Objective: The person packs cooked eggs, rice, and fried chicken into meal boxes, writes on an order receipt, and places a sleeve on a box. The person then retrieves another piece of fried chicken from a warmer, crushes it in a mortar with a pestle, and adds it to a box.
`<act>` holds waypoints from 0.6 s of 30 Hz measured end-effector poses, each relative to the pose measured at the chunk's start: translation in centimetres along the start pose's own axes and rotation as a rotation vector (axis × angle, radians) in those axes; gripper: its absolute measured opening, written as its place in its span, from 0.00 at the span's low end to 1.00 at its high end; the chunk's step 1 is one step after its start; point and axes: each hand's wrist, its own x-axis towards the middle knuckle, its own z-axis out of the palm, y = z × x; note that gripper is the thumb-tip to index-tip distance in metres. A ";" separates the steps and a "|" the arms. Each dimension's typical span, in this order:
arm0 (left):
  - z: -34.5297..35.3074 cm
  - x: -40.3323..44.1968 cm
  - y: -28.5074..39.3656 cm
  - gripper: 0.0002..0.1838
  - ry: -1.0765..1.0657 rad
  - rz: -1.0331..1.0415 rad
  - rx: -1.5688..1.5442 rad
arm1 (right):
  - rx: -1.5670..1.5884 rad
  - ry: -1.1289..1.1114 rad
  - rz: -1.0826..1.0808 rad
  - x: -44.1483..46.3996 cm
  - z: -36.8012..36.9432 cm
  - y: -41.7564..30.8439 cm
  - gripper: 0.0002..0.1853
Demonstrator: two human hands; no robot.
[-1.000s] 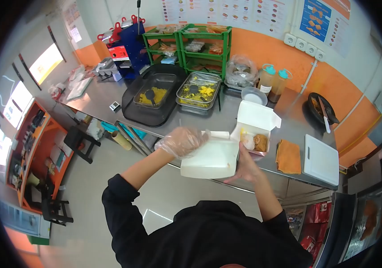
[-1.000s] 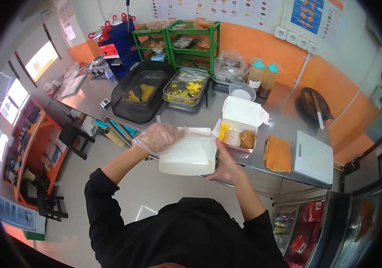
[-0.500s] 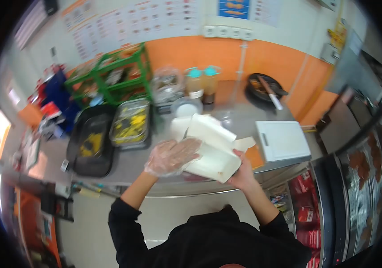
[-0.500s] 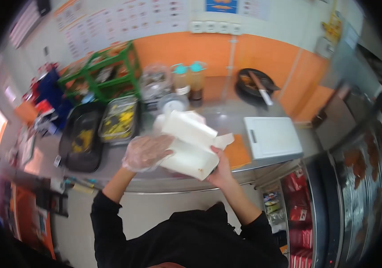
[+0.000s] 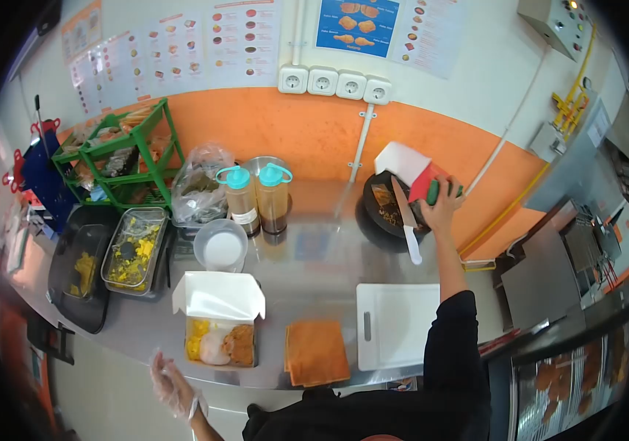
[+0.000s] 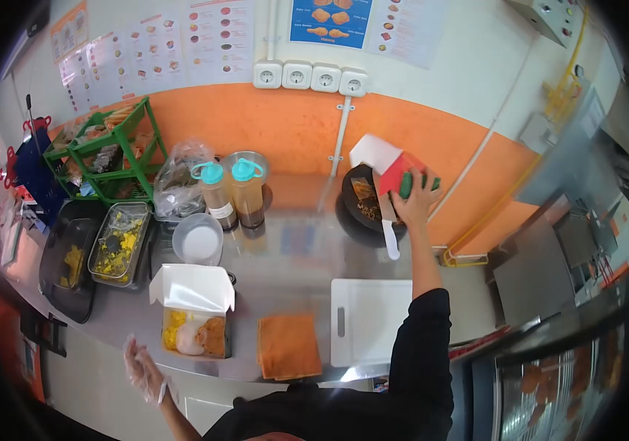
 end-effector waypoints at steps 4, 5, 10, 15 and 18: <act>-0.4 -1.8 0.7 0.18 0.138 -0.114 0.055 | 0.022 0.175 0.034 2.6 3.8 4.9 0.42; -0.5 -2.0 0.3 0.18 0.165 -0.132 0.038 | 0.032 0.175 0.039 2.9 4.6 5.3 0.42; -0.3 -2.5 -1.1 0.18 0.170 -0.118 0.196 | -0.083 -0.005 0.231 -0.4 11.7 8.7 0.41; -0.1 -2.6 -0.1 0.17 0.147 -0.122 0.213 | -0.055 0.060 0.182 -1.1 12.9 10.2 0.38; 0.3 -2.6 0.5 0.17 0.176 -0.102 0.218 | -0.159 -0.024 0.172 -1.5 12.6 10.4 0.39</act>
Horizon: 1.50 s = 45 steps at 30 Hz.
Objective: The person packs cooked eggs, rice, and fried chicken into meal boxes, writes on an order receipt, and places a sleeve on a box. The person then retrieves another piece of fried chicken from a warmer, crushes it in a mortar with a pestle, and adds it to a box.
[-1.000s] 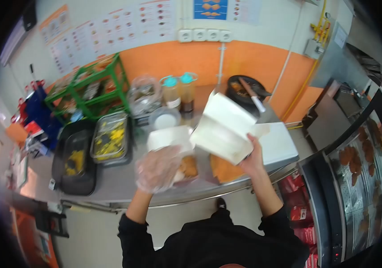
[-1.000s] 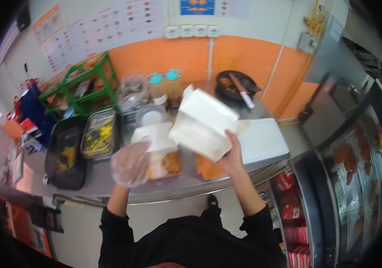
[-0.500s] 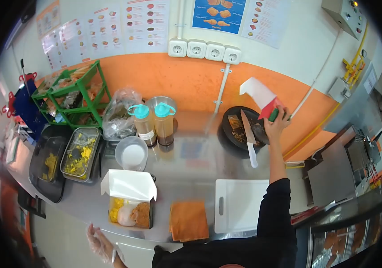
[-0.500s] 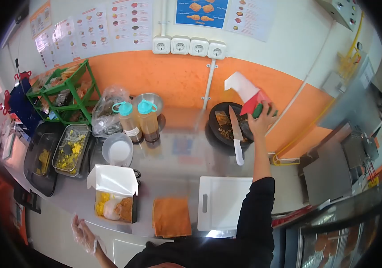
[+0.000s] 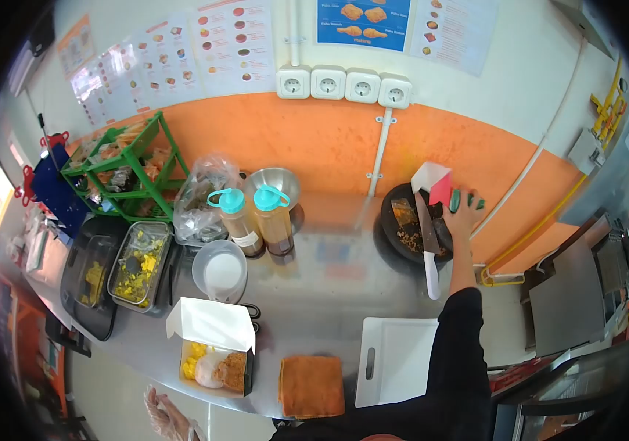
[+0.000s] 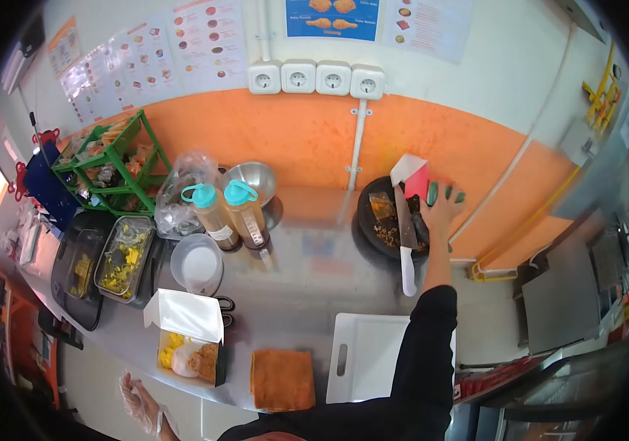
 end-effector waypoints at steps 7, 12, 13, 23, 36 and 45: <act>-0.6 0.1 -2.0 0.17 0.020 0.000 -0.002 | 0.225 0.072 0.248 1.7 -2.1 -1.9 0.38; -0.5 0.4 2.1 0.16 -0.051 0.006 -0.057 | 1.837 -0.397 1.176 0.4 -17.2 -8.9 0.38; -0.4 0.6 2.0 0.15 -0.071 0.045 -0.057 | 1.834 -0.409 1.182 -1.3 -19.0 -10.3 0.38; -5.1 1.6 5.6 0.33 -0.793 0.358 -0.274 | 1.748 -1.580 1.184 -22.2 -35.5 -27.4 0.45; -5.1 -3.5 -0.6 0.38 -1.399 0.059 -0.271 | 1.170 -1.552 0.751 -33.3 -45.6 -26.0 0.36; 1.9 4.2 2.8 0.23 -1.097 0.248 0.197 | 1.030 -1.149 0.908 -28.2 -40.2 -21.6 0.35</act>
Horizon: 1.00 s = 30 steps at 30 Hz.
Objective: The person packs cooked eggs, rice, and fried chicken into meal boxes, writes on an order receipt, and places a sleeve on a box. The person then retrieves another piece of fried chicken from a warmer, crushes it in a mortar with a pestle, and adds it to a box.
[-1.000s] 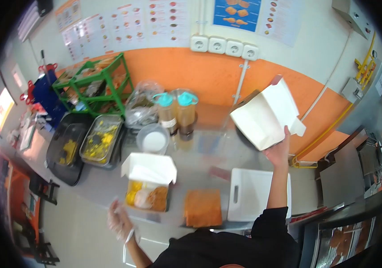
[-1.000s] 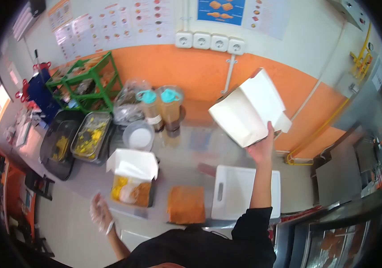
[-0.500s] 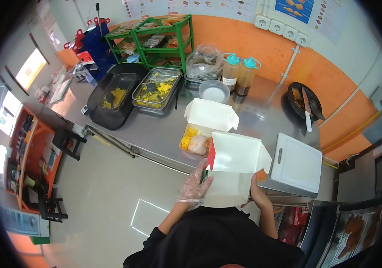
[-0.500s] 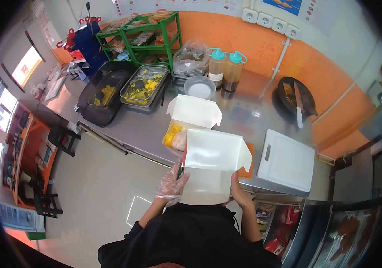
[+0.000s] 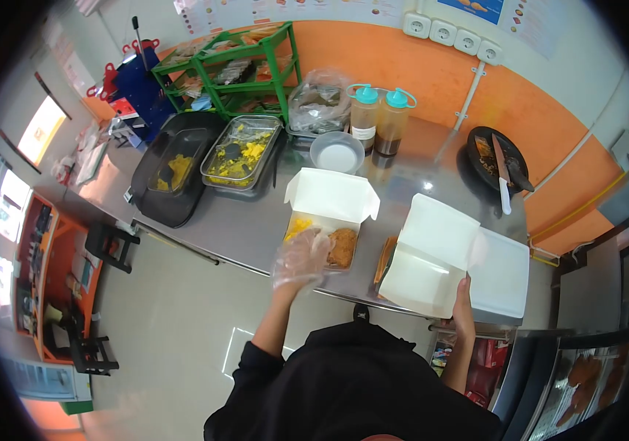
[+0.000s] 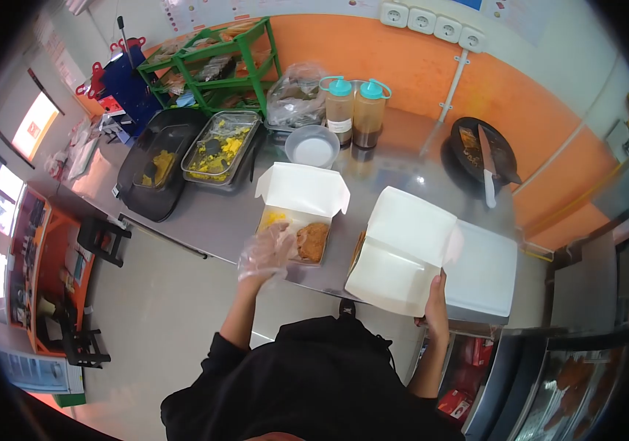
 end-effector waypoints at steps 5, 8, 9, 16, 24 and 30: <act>2.3 8.2 -1.5 0.21 -0.307 0.375 0.729 | -0.118 0.016 -0.045 4.9 -1.2 0.1 0.34; 3.1 9.8 0.6 0.24 -0.276 -0.265 0.437 | -0.204 0.026 -0.007 6.5 -0.9 -0.3 0.34; 2.9 9.9 0.9 0.24 -0.300 -0.284 0.428 | -0.246 0.033 0.010 7.0 -0.7 -0.5 0.33; 1.8 10.7 2.1 0.26 -0.468 -0.229 0.382 | -0.267 0.037 0.054 8.7 0.2 -0.1 0.34; 3.0 8.7 3.2 0.30 -0.418 -0.219 0.365 | -0.267 0.089 -0.017 8.6 1.2 1.1 0.33; 1.9 9.1 2.6 0.32 -0.466 -0.094 0.306 | -0.307 0.161 -0.110 8.1 1.1 2.3 0.32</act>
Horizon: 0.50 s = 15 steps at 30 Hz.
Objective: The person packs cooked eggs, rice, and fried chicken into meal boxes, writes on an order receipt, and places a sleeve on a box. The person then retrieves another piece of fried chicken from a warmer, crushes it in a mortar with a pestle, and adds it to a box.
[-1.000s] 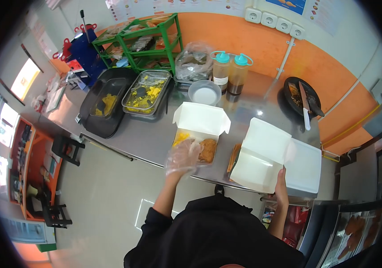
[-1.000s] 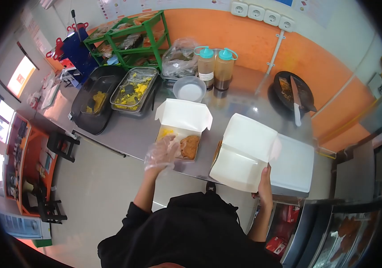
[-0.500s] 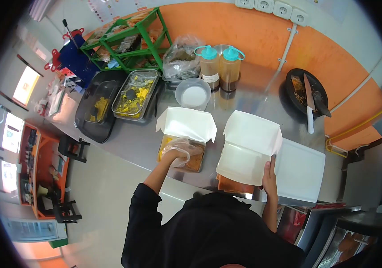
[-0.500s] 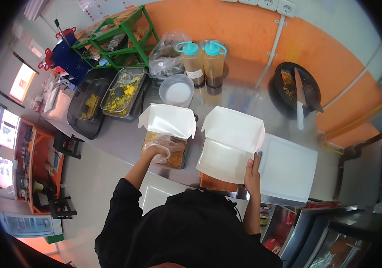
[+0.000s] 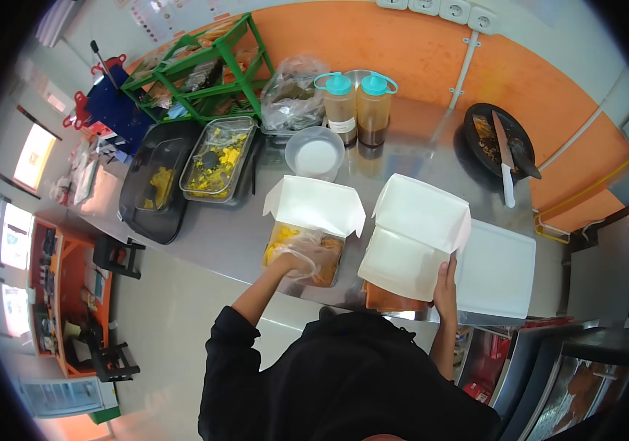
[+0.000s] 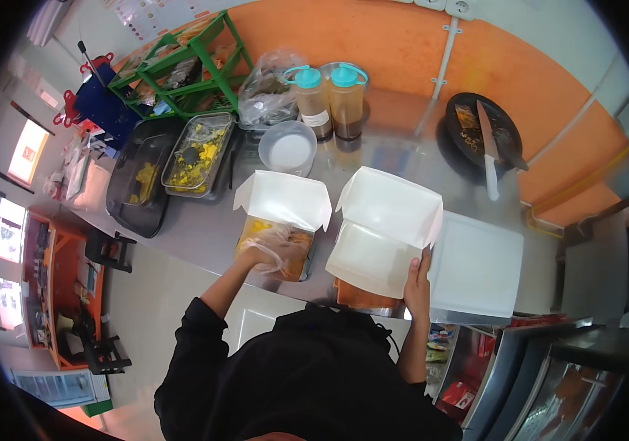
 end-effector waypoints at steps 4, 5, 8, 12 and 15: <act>-2.1 0.5 -2.5 0.31 -0.017 0.162 -0.213 | 0.008 -0.016 0.045 -1.1 -0.8 -1.3 0.32; -2.9 0.5 -3.0 0.33 -0.028 0.191 -0.229 | 0.006 -0.011 0.045 -1.2 -0.8 -1.1 0.32; -5.7 -1.4 -0.3 0.33 -0.030 0.135 -0.203 | -0.066 -0.077 0.103 -1.4 -0.1 -0.1 0.32; -2.0 0.7 3.4 0.31 0.001 0.385 -0.056 | -0.051 -0.143 0.063 -1.7 2.1 -0.3 0.31; 0.5 0.0 10.8 0.30 -0.127 0.339 0.252 | -0.061 -0.098 -0.116 -1.9 2.9 1.5 0.32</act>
